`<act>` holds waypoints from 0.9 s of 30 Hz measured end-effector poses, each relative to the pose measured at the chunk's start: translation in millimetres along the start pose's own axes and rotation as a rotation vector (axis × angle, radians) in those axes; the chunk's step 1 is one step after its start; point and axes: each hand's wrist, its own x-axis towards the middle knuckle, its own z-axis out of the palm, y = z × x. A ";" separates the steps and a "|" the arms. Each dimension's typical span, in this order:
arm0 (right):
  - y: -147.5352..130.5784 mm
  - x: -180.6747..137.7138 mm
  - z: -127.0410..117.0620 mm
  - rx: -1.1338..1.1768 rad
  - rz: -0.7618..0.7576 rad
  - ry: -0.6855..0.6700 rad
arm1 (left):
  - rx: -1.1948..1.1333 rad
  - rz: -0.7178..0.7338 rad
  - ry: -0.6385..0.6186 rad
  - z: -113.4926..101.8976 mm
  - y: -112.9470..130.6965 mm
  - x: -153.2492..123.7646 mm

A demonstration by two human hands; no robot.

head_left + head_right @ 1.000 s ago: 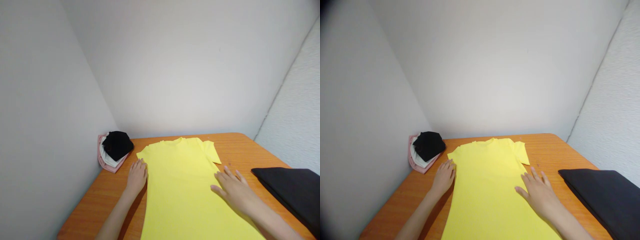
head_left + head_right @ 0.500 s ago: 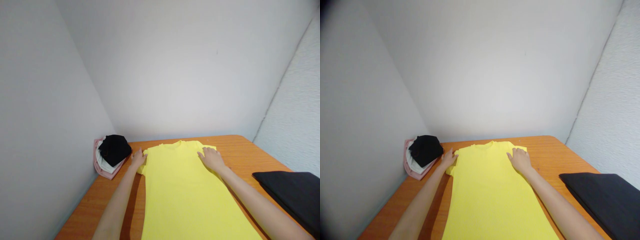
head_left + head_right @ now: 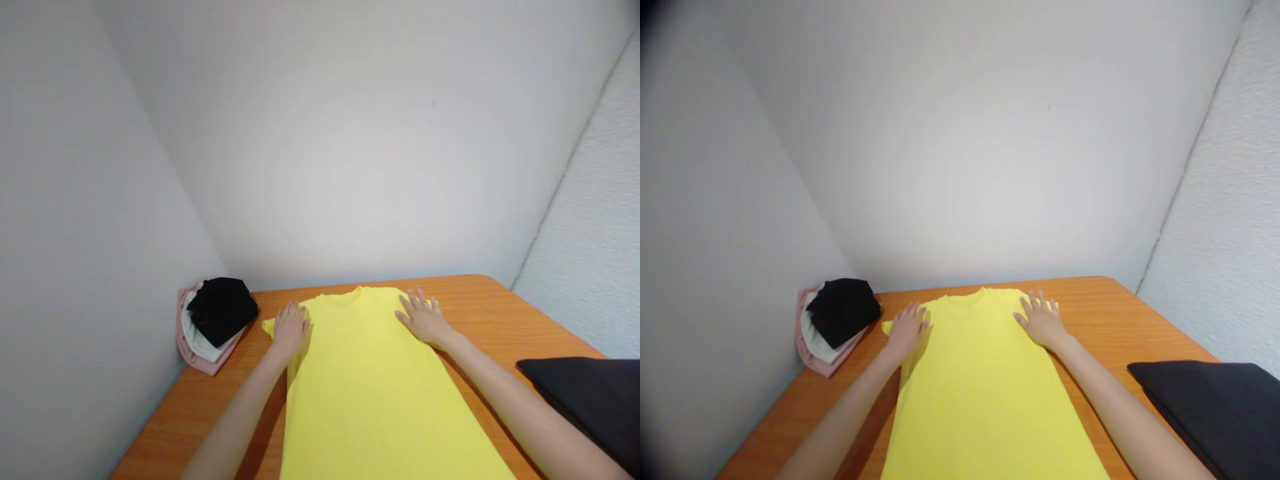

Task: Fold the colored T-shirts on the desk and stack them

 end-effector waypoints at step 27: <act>54.3 18.3 -45.5 0.044 0.109 0.115 | -0.199 0.888 0.212 -7.2 263.4 -205.5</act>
